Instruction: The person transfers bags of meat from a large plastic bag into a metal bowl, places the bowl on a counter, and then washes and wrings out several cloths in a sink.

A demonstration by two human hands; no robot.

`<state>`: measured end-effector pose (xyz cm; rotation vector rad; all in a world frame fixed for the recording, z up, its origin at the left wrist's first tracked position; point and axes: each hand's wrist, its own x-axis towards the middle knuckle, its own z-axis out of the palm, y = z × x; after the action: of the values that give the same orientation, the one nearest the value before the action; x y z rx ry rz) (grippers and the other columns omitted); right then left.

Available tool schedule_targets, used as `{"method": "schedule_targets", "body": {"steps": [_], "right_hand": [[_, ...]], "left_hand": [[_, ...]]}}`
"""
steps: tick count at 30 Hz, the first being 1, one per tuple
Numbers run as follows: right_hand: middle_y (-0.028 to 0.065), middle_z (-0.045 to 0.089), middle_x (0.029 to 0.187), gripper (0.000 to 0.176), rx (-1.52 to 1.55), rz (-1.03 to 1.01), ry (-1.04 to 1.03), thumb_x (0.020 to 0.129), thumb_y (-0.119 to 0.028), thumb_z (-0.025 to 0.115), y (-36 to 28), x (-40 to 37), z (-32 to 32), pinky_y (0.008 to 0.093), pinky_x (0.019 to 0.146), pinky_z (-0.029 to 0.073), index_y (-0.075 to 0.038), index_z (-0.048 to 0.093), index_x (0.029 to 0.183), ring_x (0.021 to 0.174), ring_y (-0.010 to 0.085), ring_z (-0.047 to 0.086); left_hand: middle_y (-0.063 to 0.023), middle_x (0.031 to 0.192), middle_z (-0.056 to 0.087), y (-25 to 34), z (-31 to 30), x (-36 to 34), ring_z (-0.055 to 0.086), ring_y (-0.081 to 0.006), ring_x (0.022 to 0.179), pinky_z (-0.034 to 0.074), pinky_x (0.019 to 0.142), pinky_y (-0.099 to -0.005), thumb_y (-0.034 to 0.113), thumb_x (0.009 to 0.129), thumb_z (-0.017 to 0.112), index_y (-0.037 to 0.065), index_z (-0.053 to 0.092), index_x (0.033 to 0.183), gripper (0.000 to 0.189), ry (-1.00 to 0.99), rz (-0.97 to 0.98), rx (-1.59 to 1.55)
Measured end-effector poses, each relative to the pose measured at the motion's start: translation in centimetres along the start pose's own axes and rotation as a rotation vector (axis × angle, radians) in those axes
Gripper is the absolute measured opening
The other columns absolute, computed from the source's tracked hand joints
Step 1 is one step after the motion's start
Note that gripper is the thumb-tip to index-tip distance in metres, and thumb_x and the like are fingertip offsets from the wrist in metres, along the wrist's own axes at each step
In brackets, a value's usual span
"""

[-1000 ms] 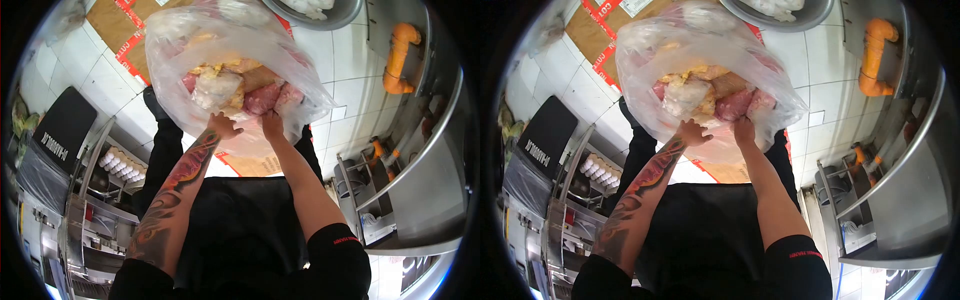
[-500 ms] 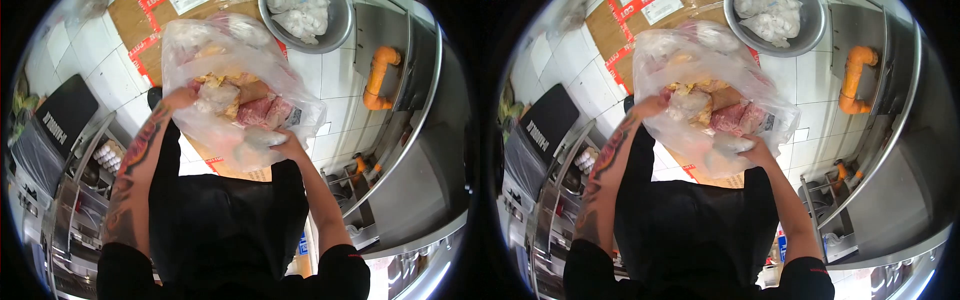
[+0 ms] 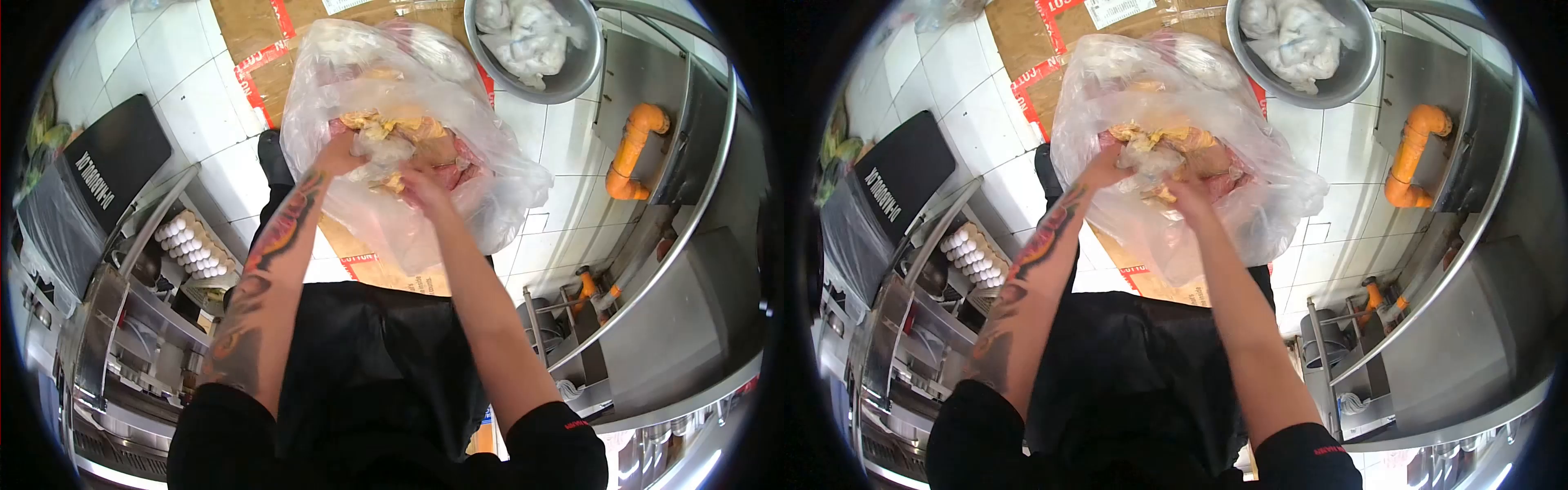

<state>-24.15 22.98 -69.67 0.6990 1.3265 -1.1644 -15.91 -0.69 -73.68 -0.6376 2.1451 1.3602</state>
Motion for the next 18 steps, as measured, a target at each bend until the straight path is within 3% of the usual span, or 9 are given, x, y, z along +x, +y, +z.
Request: {"method": "schedule_targets", "body": {"steps": [1, 3, 4, 8, 12, 16, 18], "right_hand": [[0.009, 0.049, 0.142, 0.066, 0.003, 0.032, 0.061, 0.091, -0.033, 0.071, 1.7, 1.7, 1.7, 0.0488, 0.091, 0.052, -0.014, 0.038, 0.144, 0.126, 0.027, 0.052], [0.008, 0.047, 0.142, 0.068, 0.15, 0.024, 0.063, 0.091, -0.035, 0.071, 1.1, 1.8, 4.5, 0.0517, 0.089, 0.053, -0.017, 0.035, 0.145, 0.126, 0.0278, 0.051], [0.007, 0.046, 0.143, 0.07, 0.296, 0.018, 0.068, 0.091, -0.037, 0.072, 0.7, 1.2, 5.3, 0.0546, 0.087, 0.054, -0.019, 0.032, 0.146, 0.127, 0.0285, 0.05], [0.0064, 0.047, 0.141, 0.066, 0.252, -0.026, 0.116, 0.092, -0.036, 0.071, 2.1, 0.5, 3.8, 0.0557, 0.083, 0.058, -0.023, 0.034, 0.145, 0.126, 0.0285, 0.051], [0.0144, 0.051, 0.136, 0.066, 0.246, -0.132, 0.118, 0.095, -0.037, 0.065, 0.0, -6.9, -0.1, 0.042, 0.076, 0.063, -0.013, 0.033, 0.147, 0.114, 0.0259, 0.06], [0.0118, 0.059, 0.129, 0.065, 0.133, -0.354, 0.291, 0.099, -0.048, 0.058, -8.4, -14.7, -3.4, 0.034, 0.075, 0.059, -0.008, 0.039, 0.146, 0.106, 0.0224, 0.064], [0.0078, 0.061, 0.127, 0.062, 0.131, -0.49, 0.386, 0.1, -0.051, 0.054, -12.7, -17.0, -4.3, 0.0317, 0.076, 0.054, -0.008, 0.044, 0.143, 0.105, 0.0187, 0.064]], "left_hand": [[-0.0192, 0.111, 0.067, 0.2, 1.0, -0.7, 0.063, -0.0357, 0.111, 0.049, 0.096, -0.043, 0.035, 0.077, 0.078, 0.005, 0.064, 0.123, 0.057, 0.001, 0.004, 0.001], [-0.0205, 0.133, 0.054, 0.3, 2.5, -2.1, 0.055, -0.037, 0.123, 0.046, 0.102, -0.0424, 0.032, 0.075, 0.082, 0.007, 0.053, 0.136, 0.072, 0.225, -0.027, 0.004], [-0.0212, 0.137, 0.049, 0.5, 2.9, -2.5, 0.052, -0.0401, 0.124, 0.046, 0.102, -0.0447, 0.031, 0.076, 0.082, 0.006, 0.055, 0.133, 0.068, 0.258, -0.034, -0.059], [-0.0218, 0.129, 0.052, 3.0, 3.3, -4.0, 0.053, -0.0421, 0.12, 0.045, 0.102, -0.0471, 0.031, 0.076, 0.082, 0.007, 0.055, 0.133, 0.068, 0.227, -0.01, -0.02], [-0.0201, 0.123, 0.054, 12.7, 2.0, -6.1, 0.053, -0.0411, 0.115, 0.045, 0.099, -0.049, 0.034, 0.078, 0.079, 0.009, 0.056, 0.133, 0.064, 0.258, 0.035, 0.127], [-0.0183, 0.128, 0.053, 24.8, -1.9, -4.7, 0.052, -0.0386, 0.115, 0.042, 0.101, -0.0471, 0.035, 0.08, 0.077, 0.008, 0.056, 0.135, 0.066, 0.123, 0.068, 0.115], [-0.0165, 0.124, 0.054, 28.5, -3.3, -4.0, 0.053, -0.0357, 0.114, 0.045, 0.098, -0.0434, 0.031, 0.082, 0.076, 0.008, 0.055, 0.137, 0.063, 0.107, 0.249, -0.06]]}}
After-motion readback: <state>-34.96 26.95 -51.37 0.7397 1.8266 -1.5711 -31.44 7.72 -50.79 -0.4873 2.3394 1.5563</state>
